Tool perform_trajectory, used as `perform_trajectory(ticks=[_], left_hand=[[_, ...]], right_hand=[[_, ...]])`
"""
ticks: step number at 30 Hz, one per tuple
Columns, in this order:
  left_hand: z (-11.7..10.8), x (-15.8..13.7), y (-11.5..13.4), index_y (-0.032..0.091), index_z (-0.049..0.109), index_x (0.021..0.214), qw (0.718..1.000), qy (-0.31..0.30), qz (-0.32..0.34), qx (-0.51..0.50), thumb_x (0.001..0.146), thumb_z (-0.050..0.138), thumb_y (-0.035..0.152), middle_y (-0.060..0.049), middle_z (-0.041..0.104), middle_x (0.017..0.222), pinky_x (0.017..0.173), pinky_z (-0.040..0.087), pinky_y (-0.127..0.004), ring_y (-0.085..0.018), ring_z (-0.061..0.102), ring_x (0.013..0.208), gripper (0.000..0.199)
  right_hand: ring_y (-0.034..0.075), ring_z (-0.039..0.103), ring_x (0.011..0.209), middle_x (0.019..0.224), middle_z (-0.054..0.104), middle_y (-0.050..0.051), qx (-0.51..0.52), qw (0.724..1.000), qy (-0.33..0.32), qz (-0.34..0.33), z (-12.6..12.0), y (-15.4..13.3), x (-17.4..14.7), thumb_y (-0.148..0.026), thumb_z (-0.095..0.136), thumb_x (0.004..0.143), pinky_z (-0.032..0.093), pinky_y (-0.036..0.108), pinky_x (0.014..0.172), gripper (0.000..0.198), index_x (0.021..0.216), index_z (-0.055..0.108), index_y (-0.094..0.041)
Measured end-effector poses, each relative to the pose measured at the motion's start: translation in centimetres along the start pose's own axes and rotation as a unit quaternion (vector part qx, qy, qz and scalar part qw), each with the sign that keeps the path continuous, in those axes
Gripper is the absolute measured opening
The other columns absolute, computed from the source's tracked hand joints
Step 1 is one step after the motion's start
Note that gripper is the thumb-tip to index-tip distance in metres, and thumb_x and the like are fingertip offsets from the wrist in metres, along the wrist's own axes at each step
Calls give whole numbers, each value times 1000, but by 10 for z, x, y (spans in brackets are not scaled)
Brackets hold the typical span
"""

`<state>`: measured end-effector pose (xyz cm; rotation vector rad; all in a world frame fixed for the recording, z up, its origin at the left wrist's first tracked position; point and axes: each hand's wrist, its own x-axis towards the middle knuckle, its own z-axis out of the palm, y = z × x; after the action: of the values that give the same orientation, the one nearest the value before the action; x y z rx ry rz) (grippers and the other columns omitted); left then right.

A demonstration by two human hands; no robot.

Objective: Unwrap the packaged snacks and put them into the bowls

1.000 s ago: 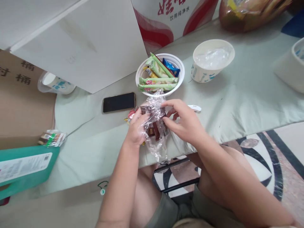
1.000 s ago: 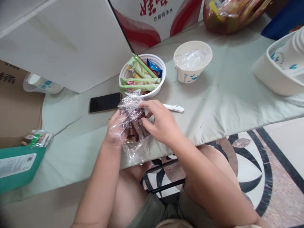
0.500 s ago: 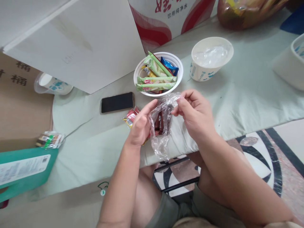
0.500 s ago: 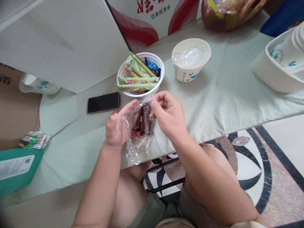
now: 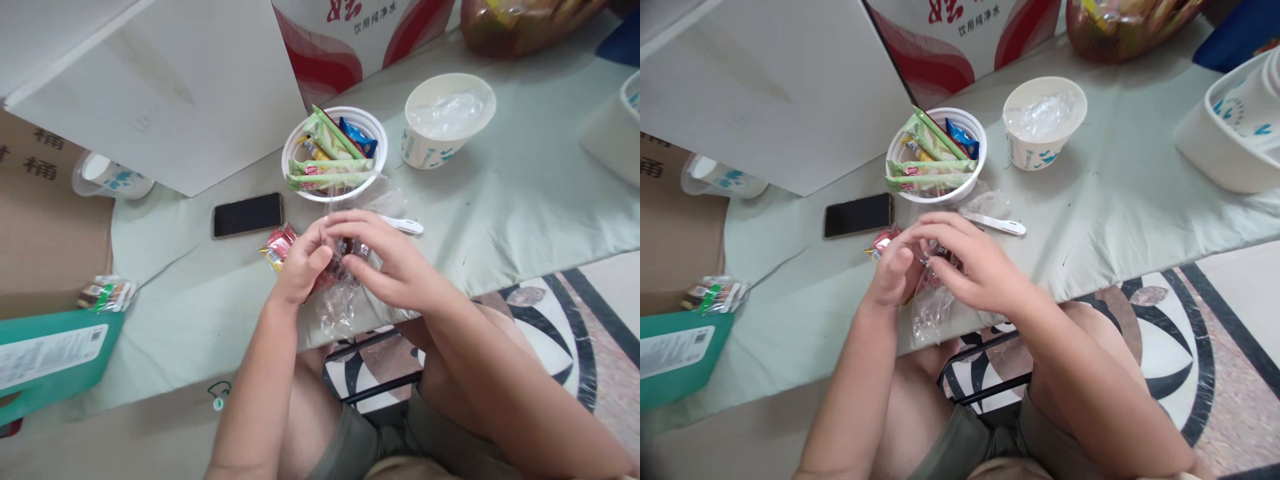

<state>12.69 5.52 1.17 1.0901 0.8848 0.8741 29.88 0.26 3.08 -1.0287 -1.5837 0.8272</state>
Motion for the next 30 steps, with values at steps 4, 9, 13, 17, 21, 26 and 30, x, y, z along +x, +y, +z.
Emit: perform_trajectory(ticks=[4, 9, 13, 17, 21, 26, 30], left_hand=[[-4, -2, 1, 23, 79, 97, 993, -73, 31, 88, 73, 89, 49, -10, 67, 139, 120, 42, -46, -36, 53, 141, 37], [-2, -1, -3, 20, 73, 72, 996, -30, 28, 80, 83, 79, 38, -9, 67, 137, 122, 38, -46, -34, 56, 137, 22], [3, 1, 0, 19, 65, 65, 999, 12, -22, -38, 79, 77, 29, -8, 70, 134, 122, 41, -52, -34, 59, 136, 21], [0, 2, 9, 19, 65, 69, 991, 21, -47, -122, 73, 75, 24, -10, 74, 128, 113, 51, -51, -33, 65, 129, 12], [-2, -6, 21, 21, 62, 66, 979, 17, -48, -199, 70, 74, 26, -5, 76, 122, 113, 52, -47, -32, 63, 133, 13], [11, -18, 33, 22, 56, 67, 967, 15, -29, -252, 69, 75, 36, -5, 75, 124, 121, 41, -62, -40, 48, 148, 23], [14, -16, 34, 22, 57, 67, 962, 22, -8, -273, 70, 75, 40, -3, 76, 116, 114, 50, -58, -37, 59, 137, 25]], right_hand=[[20, 69, 102, 111, 70, 7, 170, 984, -27, 50, 12, -10, -3, -25, 51, 98, 58, 38, 91, 15, 110, 59, -25], [19, 64, 81, 90, 68, 3, 71, 979, 133, 137, 10, -13, -2, -25, 52, 94, 51, 34, 76, 4, 94, 56, -25], [20, 50, 61, 65, 56, 1, -204, 923, 121, 303, 1, -5, 2, -31, 61, 88, 36, 35, 65, 10, 84, 53, -25], [26, 58, 69, 74, 64, 7, -257, 901, -5, 349, 6, 0, 1, -44, 57, 92, 38, 38, 68, 22, 94, 57, -23], [35, 66, 104, 109, 71, 15, -133, 938, 1, 319, 15, 2, -4, -50, 57, 91, 50, 51, 89, 37, 115, 58, -21], [29, 61, 124, 135, 65, 9, 249, 910, 73, 322, 32, 1, -5, -49, 73, 79, 53, 48, 104, 61, 132, 50, -28], [23, 67, 93, 109, 72, 2, 453, 799, 91, 384, 42, -5, -1, -48, 84, 70, 59, 38, 78, 64, 125, 56, -31]])
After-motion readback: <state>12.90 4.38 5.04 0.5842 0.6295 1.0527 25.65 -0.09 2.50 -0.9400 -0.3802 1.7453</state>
